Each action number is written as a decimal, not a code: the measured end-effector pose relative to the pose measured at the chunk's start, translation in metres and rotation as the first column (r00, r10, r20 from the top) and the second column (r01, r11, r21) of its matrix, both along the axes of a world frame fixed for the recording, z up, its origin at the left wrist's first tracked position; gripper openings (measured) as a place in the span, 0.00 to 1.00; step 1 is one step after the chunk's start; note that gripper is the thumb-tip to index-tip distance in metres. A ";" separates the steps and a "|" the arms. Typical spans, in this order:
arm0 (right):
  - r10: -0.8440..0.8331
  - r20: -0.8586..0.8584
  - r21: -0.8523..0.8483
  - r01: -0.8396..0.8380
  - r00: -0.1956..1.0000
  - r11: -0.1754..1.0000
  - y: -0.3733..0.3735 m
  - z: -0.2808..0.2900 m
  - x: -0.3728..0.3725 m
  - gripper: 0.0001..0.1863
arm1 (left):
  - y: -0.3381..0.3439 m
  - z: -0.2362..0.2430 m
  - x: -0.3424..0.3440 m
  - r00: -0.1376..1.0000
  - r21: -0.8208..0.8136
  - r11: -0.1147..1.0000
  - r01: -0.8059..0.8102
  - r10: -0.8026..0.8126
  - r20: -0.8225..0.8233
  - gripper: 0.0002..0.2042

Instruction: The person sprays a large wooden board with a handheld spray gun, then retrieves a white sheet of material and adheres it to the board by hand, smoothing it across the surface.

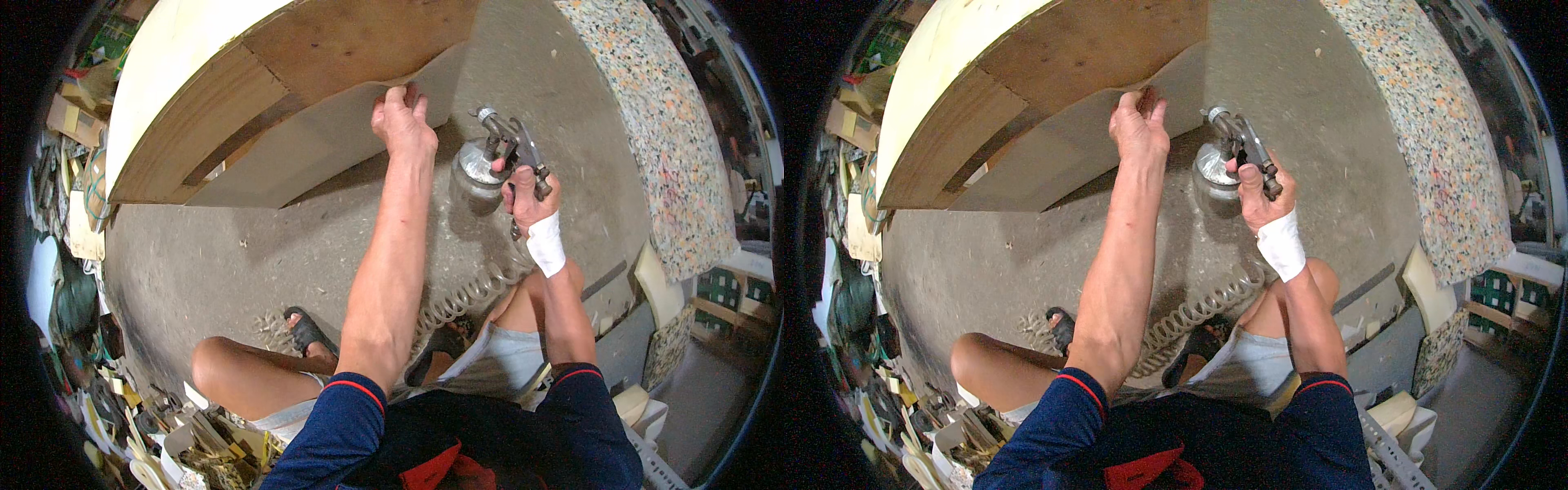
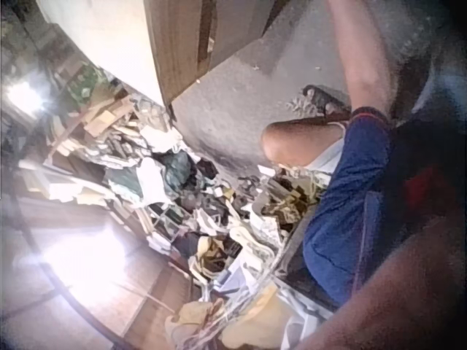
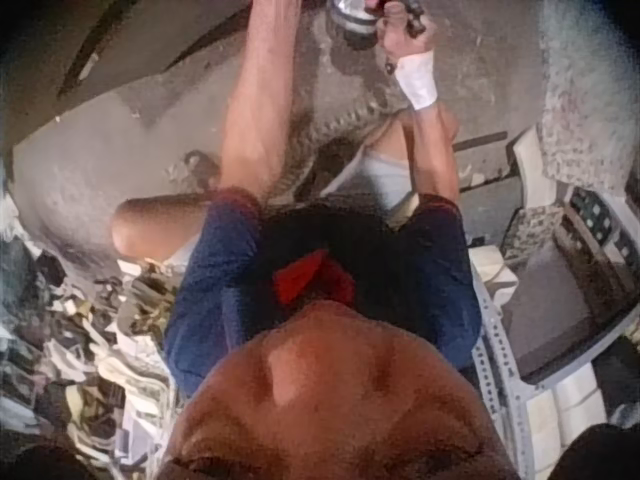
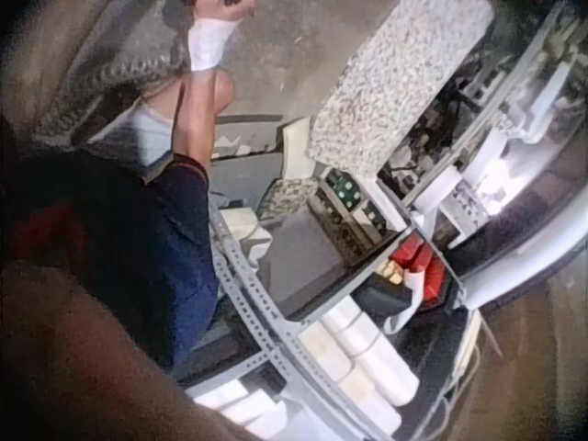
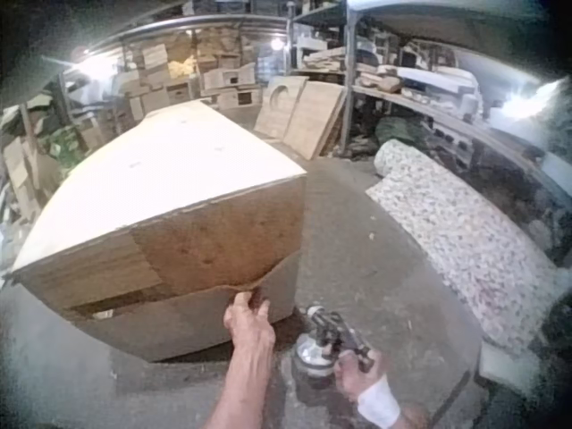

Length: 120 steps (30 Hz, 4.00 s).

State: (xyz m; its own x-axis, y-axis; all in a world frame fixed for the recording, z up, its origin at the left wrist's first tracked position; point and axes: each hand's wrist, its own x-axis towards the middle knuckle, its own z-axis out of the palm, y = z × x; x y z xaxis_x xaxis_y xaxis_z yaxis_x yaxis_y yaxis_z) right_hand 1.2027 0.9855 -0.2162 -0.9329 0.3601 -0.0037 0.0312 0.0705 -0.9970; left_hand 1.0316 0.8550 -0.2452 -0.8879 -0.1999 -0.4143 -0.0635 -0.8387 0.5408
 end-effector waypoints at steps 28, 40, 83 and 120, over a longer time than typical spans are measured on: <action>-0.010 0.027 0.090 0.008 1.000 0.996 0.014 -0.022 0.008 0.33 | -0.027 -0.001 -0.004 0.942 -0.326 0.924 0.198 -0.272 -0.198 0.13; -0.011 0.041 0.028 0.010 0.999 1.000 0.012 -0.026 0.009 0.32 | -0.038 0.006 -0.014 0.795 -0.980 0.024 -0.195 -0.581 -0.173 0.18; 0.367 -0.121 -0.006 -0.370 0.922 0.929 -0.262 0.033 -0.029 0.37 | -0.326 0.159 0.260 0.717 -0.820 -0.551 0.158 -0.506 0.478 0.28; 0.611 -0.086 0.476 -0.506 0.787 0.719 -0.322 0.184 -0.034 0.43 | -0.383 0.126 0.232 0.292 -0.624 -0.714 0.319 -0.552 0.781 0.19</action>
State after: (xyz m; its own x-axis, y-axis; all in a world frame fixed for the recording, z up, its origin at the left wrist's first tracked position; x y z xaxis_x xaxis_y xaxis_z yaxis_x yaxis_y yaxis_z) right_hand 1.1685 0.6631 -0.0320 -0.9177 -0.3101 0.2485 -0.3631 0.4000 -0.8415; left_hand 1.2639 0.4721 -0.1195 -0.6963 0.4544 -0.5556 0.2017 0.8668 0.4561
